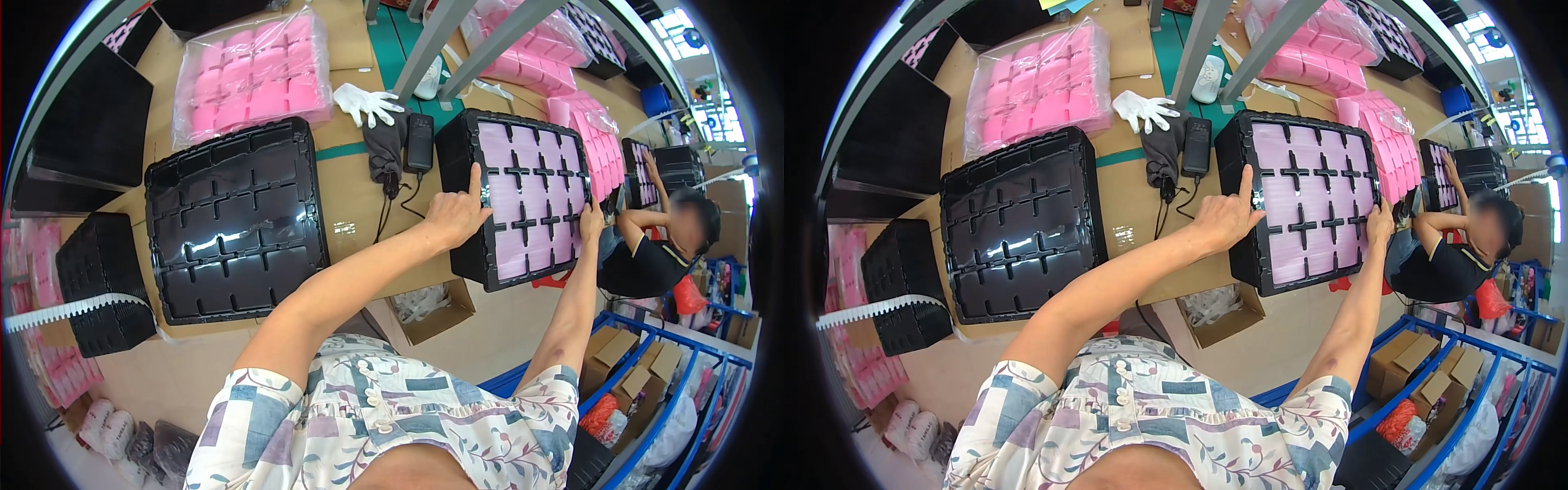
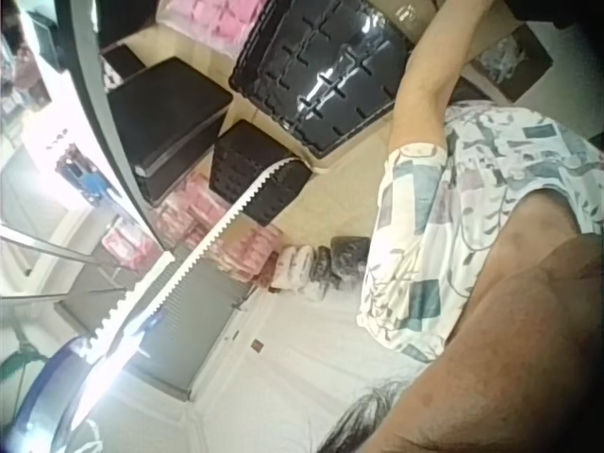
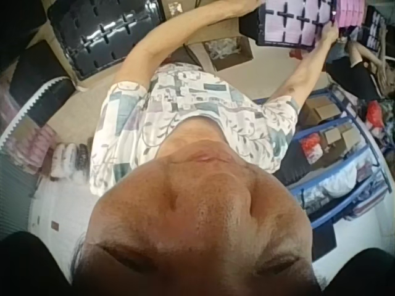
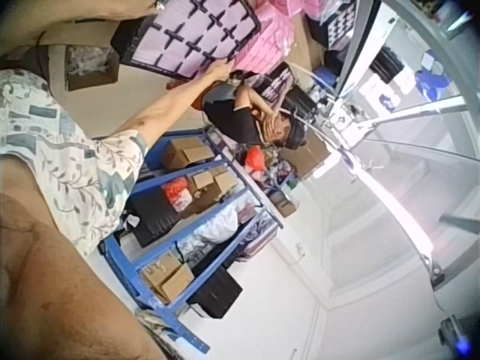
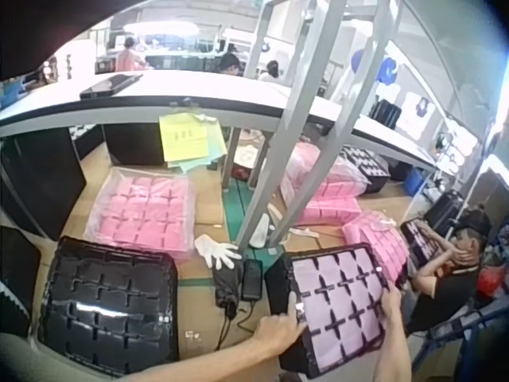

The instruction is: The person assembles black plastic trays by first placing white plastic clips into designated slots on the tray. They then insert a sheet of pink foam padding into the tray, pressing it down to fit securely. The process is repeated for multiple trays in a factory setting.

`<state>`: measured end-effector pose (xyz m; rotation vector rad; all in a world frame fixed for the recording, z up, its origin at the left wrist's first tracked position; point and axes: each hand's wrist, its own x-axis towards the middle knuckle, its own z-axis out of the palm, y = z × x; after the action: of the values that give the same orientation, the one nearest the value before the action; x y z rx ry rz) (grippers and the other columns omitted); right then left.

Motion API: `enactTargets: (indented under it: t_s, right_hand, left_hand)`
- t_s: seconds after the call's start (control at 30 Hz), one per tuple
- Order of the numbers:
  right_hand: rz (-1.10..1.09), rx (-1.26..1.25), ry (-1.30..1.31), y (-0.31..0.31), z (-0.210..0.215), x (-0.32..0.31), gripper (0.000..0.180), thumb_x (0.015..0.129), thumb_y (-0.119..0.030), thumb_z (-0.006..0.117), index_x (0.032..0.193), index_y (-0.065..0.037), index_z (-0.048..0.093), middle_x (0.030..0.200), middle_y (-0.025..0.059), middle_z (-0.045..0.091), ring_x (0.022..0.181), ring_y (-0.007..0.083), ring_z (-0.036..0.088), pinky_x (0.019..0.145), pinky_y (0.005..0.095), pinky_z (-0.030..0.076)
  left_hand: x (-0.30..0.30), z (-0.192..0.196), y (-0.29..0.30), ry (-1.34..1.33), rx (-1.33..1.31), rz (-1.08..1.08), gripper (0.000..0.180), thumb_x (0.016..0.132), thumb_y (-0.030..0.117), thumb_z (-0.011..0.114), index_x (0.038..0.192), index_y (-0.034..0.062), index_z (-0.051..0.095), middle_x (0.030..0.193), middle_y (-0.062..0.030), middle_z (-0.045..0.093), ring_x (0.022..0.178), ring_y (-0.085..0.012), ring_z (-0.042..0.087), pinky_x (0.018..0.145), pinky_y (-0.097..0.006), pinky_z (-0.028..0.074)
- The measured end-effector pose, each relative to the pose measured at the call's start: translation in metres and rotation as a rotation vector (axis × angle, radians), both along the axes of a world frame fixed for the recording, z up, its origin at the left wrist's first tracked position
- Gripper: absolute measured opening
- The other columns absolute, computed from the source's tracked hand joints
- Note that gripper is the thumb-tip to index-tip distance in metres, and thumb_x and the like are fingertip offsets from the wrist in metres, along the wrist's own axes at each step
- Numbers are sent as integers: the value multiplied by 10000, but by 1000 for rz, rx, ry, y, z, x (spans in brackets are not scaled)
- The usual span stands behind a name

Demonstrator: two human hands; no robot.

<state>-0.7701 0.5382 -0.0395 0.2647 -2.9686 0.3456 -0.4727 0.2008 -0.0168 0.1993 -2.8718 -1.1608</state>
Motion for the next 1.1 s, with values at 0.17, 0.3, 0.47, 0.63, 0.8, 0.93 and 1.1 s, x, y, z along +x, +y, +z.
enactTargets:
  t_s: [0.17,0.3,0.47,0.63,0.8,0.93,1.1]
  right_hand:
    - [-20,-7,-41,-9,7,-5,469,914,-239,472,1348,-72,536,1239,223,613,1165,378,575,1007,413,421]
    - [23,-17,-54,-7,8,4,469,914,-237,473,1342,-55,539,1253,223,606,1176,378,569,1012,413,416]
    - [80,-41,-56,17,1,-15,488,915,-252,492,1358,-49,519,1298,219,580,1210,379,545,1032,415,400]
    - [26,65,4,-4,-6,-29,409,912,-247,507,1262,-54,593,1190,221,629,1123,362,593,969,429,443]
    - [318,416,730,-18,-4,5,221,963,-152,506,946,17,648,923,167,664,786,330,649,703,421,522]
    - [243,-564,319,-129,39,139,342,1019,-226,481,1173,44,622,1129,186,659,1000,279,650,864,368,524]
    - [580,-942,-226,-295,72,272,317,1031,-218,469,1108,40,638,1034,118,676,857,151,630,802,281,514]
  left_hand:
    - [-10,-1,1,-8,17,15,876,941,363,553,1458,-149,66,658,-190,643,594,-350,651,570,-474,508]
    - [-2,-5,0,-4,13,15,872,940,357,555,1458,-151,69,654,-192,640,582,-351,647,568,-480,508]
    - [-8,-4,1,16,43,-1,877,935,356,563,1455,-152,72,647,-193,636,574,-356,643,569,-488,510]
    - [-5,-6,-8,28,49,85,876,914,385,590,1466,-107,121,749,-226,652,682,-384,660,628,-491,517]
    - [116,47,-52,262,204,82,715,825,231,710,1360,-74,346,1046,-250,617,957,-381,622,815,-473,505]
    - [281,80,-135,480,93,824,416,795,63,650,1202,28,570,1181,-148,595,1070,-279,593,880,-376,495]
    - [509,73,-244,650,-494,1759,302,849,55,602,1136,-6,531,1056,-112,525,918,-195,526,822,-326,462]
